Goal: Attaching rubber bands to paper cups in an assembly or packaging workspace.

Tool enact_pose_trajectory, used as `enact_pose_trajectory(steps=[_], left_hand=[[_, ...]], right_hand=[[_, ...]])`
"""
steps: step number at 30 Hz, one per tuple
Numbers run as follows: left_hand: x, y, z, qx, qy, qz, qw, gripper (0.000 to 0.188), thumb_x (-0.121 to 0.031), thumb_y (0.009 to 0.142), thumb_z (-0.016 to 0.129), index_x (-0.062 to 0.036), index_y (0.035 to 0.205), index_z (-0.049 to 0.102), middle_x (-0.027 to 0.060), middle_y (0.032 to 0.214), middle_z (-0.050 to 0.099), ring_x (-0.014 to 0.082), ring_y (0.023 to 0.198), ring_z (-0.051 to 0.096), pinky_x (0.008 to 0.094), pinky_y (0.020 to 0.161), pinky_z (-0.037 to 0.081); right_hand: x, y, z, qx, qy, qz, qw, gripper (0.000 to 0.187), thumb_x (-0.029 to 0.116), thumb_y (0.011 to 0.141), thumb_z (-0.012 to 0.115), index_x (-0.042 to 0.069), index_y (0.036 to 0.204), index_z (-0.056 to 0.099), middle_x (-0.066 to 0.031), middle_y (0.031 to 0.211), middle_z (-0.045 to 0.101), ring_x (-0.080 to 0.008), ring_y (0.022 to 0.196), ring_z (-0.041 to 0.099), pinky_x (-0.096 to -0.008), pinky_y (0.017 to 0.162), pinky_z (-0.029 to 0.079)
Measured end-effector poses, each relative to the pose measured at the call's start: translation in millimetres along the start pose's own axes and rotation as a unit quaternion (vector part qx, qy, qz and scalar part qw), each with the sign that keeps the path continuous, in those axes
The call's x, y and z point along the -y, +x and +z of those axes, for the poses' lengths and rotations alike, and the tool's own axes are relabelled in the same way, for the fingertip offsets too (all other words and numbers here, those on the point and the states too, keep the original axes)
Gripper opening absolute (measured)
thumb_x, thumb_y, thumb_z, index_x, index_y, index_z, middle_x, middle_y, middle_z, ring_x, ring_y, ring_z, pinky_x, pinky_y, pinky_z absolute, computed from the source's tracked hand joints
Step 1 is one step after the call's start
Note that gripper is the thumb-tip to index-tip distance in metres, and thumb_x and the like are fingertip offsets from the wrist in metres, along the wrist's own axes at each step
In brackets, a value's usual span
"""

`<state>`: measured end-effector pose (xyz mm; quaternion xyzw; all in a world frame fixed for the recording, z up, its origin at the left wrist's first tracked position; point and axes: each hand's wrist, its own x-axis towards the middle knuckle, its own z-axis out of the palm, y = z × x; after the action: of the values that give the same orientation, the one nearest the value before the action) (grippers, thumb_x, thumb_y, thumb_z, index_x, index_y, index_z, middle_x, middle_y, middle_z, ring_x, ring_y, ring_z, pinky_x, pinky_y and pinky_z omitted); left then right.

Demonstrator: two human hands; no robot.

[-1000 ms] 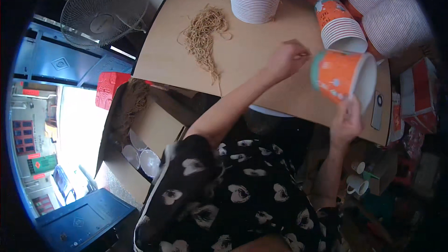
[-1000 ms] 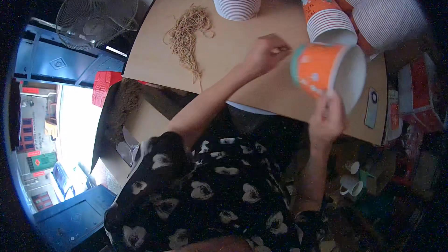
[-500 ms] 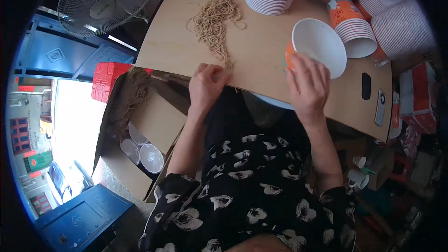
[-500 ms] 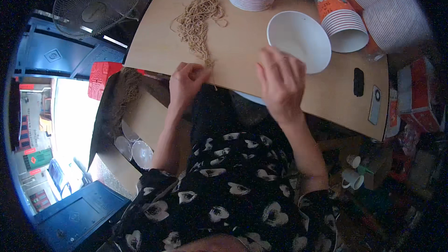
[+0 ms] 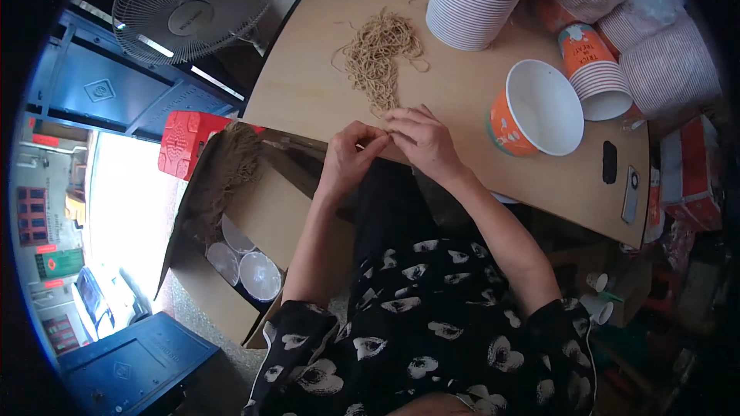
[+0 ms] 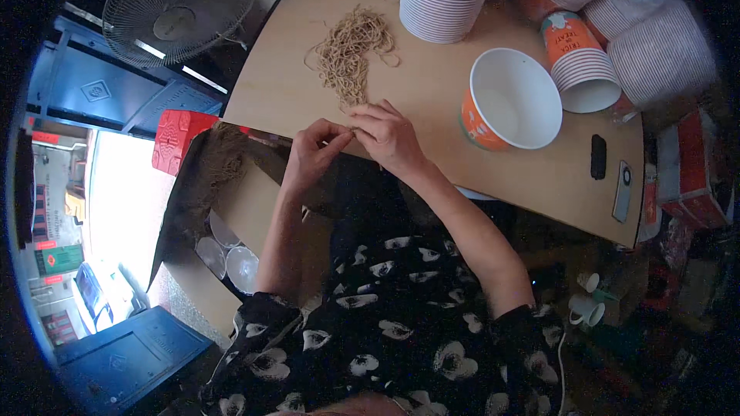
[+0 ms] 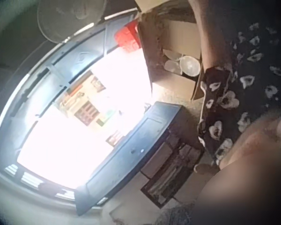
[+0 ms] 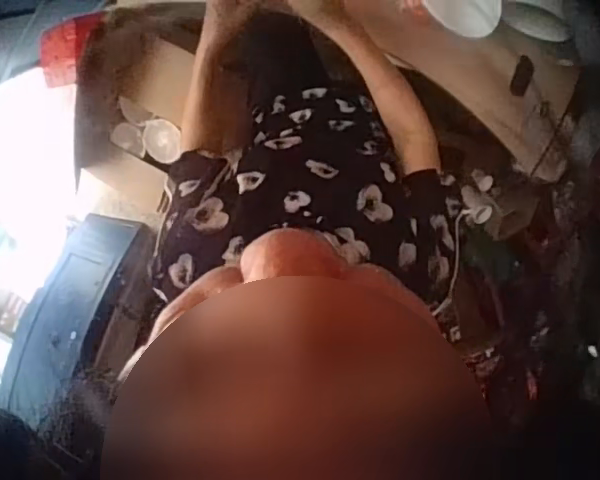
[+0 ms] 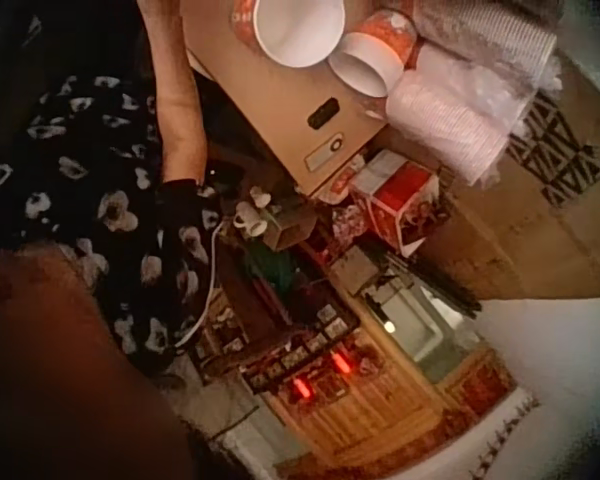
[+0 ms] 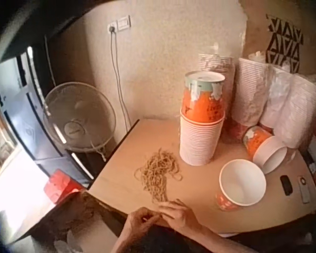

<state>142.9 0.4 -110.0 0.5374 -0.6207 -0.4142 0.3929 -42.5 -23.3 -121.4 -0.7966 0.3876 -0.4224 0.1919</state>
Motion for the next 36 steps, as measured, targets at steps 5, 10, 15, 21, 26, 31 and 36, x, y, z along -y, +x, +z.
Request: enact_pose_trajectory(steps=[5,10,15,21,26,31,36], left_hand=[[19,54,-11,0.0,0.106,0.13,0.986,0.026,-0.02,0.094,0.062,-0.0109,0.117,0.066,0.0112,0.114,0.067,0.0284,0.105,0.064,0.0398,0.086,0.05],[54,104,13,-0.04,0.405,0.208,0.889,0.044,-0.043,0.097,0.052,-0.0253,0.137,0.053,0.0083,0.152,0.038,0.0354,0.141,0.031,0.0602,0.11,0.022],[60,112,23,-0.003,0.473,0.187,0.861,0.054,-0.054,0.098,0.042,-0.0298,0.146,0.043,0.005,0.159,0.027,0.0313,0.148,0.019,0.0599,0.115,0.012],[53,115,27,-0.004,0.474,0.209,0.855,0.053,-0.05,0.098,0.045,-0.0273,0.146,0.044,0.0062,0.159,0.028,0.0321,0.148,0.02,0.0578,0.116,0.014],[41,88,40,-0.11,0.387,0.294,0.867,0.045,-0.031,0.092,0.065,-0.0166,0.133,0.057,0.0092,0.145,0.047,0.0342,0.14,0.034,0.0542,0.112,0.025],[-71,-3,104,0.143,-0.109,0.083,0.98,0.024,-0.007,0.09,0.067,-0.0034,0.114,0.066,0.0081,0.109,0.067,0.0137,0.094,0.064,0.0268,0.078,0.051],[-112,-45,137,0.276,-0.215,-0.068,0.934,0.03,-0.011,0.082,0.079,-0.0023,0.108,0.067,0.0009,0.1,0.069,0.0075,0.084,0.062,0.0241,0.074,0.051]], right_hand=[[-7,-2,3,0.018,0.097,0.071,0.993,0.014,0.0,0.084,0.066,0.001,0.097,0.067,-0.0101,0.101,0.068,-0.0265,0.09,0.062,-0.0349,0.081,0.05],[13,-10,-11,0.011,0.114,0.044,0.992,0.007,0.006,0.094,0.055,0.001,0.091,0.059,-0.0097,0.083,0.062,-0.0244,0.082,0.06,-0.0337,0.075,0.047],[76,-60,-103,0.103,0.303,0.182,0.93,0.017,0.007,0.099,0.048,0.001,0.084,0.053,-0.0042,0.071,0.053,-0.0106,0.055,0.046,-0.0254,0.057,0.041],[129,-109,-234,0.084,0.537,0.084,0.835,0.02,0.009,0.091,0.061,0.006,0.072,0.055,-0.0046,0.067,0.058,-0.0153,0.056,0.056,-0.0299,0.057,0.05],[129,-117,-228,0.03,0.091,0.191,0.977,0.008,0.006,0.09,0.063,0.0,0.087,0.059,-0.0126,0.078,0.065,-0.0261,0.066,0.066,-0.0334,0.06,0.051],[87,-129,-194,-0.08,-0.053,0.219,0.971,0.006,0.001,0.088,0.065,-0.001,0.088,0.059,-0.0143,0.073,0.062,-0.0265,0.063,0.063,-0.0326,0.058,0.047],[83,-133,-184,-0.073,-0.133,0.199,0.968,0.008,0.001,0.086,0.066,0.001,0.09,0.058,-0.015,0.075,0.063,-0.031,0.069,0.065,-0.0363,0.059,0.049]])
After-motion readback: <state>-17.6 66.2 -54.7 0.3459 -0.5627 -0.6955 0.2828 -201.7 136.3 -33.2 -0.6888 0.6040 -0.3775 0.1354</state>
